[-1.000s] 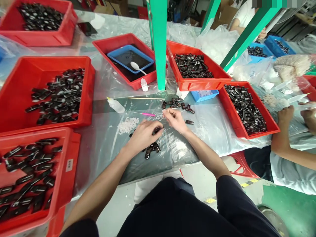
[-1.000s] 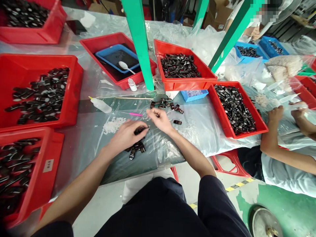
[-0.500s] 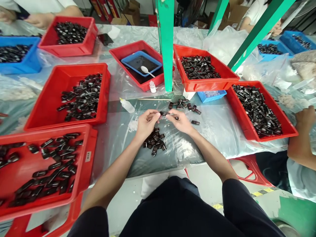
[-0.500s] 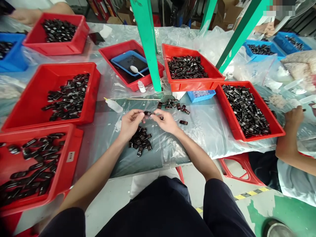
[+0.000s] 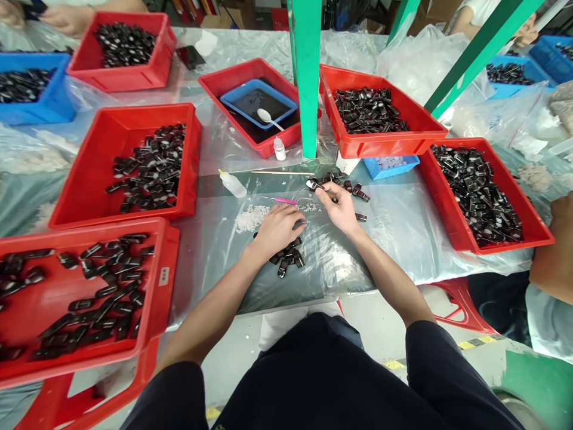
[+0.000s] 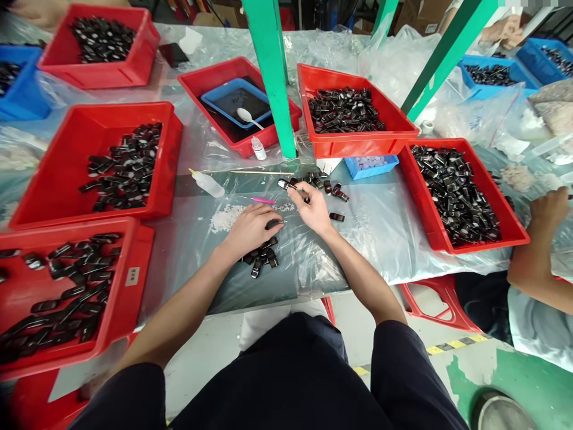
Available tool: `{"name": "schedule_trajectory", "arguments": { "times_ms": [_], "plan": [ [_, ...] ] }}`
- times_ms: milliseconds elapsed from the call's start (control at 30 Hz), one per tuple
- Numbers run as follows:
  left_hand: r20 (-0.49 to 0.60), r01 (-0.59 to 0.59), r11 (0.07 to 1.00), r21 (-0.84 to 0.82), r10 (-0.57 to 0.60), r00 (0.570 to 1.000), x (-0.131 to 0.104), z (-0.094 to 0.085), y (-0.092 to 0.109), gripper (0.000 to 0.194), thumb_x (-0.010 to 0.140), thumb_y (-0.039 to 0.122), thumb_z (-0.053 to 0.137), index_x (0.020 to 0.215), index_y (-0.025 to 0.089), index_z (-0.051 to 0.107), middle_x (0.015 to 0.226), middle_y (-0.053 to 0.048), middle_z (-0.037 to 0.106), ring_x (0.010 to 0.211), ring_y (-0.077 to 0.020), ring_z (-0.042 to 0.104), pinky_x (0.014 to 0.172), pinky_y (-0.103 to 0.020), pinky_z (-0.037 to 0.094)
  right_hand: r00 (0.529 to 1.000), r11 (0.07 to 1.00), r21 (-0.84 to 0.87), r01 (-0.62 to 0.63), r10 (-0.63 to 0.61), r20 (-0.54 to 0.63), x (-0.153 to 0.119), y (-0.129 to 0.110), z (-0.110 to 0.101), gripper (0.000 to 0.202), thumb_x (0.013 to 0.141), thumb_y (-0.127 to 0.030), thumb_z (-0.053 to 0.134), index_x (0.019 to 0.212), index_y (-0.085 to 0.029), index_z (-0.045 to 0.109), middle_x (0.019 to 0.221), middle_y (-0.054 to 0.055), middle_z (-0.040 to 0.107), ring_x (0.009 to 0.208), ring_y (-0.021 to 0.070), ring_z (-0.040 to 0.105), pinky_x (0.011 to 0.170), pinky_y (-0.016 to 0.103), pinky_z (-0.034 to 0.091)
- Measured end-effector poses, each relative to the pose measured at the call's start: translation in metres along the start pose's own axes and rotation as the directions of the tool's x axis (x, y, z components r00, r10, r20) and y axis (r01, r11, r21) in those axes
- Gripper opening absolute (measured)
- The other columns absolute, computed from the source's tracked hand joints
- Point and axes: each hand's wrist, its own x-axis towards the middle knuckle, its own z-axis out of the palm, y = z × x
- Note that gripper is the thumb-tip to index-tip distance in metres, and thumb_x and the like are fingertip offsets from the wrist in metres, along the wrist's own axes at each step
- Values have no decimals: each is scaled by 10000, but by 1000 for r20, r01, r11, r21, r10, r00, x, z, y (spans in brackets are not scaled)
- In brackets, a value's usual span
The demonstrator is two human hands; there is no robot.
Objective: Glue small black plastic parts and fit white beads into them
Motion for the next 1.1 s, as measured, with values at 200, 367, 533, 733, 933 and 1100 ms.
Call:
{"name": "schedule_trajectory", "arguments": {
  "times_ms": [200,367,533,733,933,1100],
  "plan": [
    [-38,9,1000,9,-8,999,1,-1,3,228,1019,249,570,977,212,791,1056,-110,810,1112,-317,740,1002,-437,530,1000,1000,3,16,-16,17,-1,1,-1,598,889,-808,658,815,-226,547,641,-64,386,580,109,330,566,284,243],
    [-167,70,975,-209,-106,980,2,5,-2,174,959,221,594,1001,211,762,950,-68,810,908,-244,748,920,-378,549,1000,1000,3,11,-11,24,-1,1,-1,565,904,-767,673,809,-224,551,635,-69,380,560,105,304,560,287,238],
    [-253,60,789,-611,-266,930,5,0,-4,133,936,305,653,949,213,750,955,-44,803,877,-190,717,795,-308,531,997,1000,-14,23,-22,72,-1,0,-1,550,908,-753,679,828,-219,575,695,-47,444,625,119,381,599,276,293],
    [-143,-2,270,-963,-501,854,9,-16,-6,341,761,510,896,858,205,777,865,-39,757,788,-152,655,711,-278,493,977,1000,11,17,-19,211,-5,-1,3,533,908,-740,699,864,-217,606,715,-39,473,633,122,424,609,267,312],
    [21,41,30,-999,-493,870,7,-24,2,387,645,510,994,814,214,809,785,-16,702,696,-102,564,588,-239,357,964,1000,19,-9,4,267,-9,-5,6,556,891,-766,703,868,-220,604,714,-34,493,638,126,451,586,263,307],
    [58,55,-20,-998,-488,871,7,-28,6,369,642,479,996,810,205,814,774,-15,699,709,-102,568,599,-239,364,961,1000,18,-6,1,277,-9,-6,6,577,875,-785,712,875,-218,603,739,-23,516,652,128,482,568,258,315]
  ]
}}
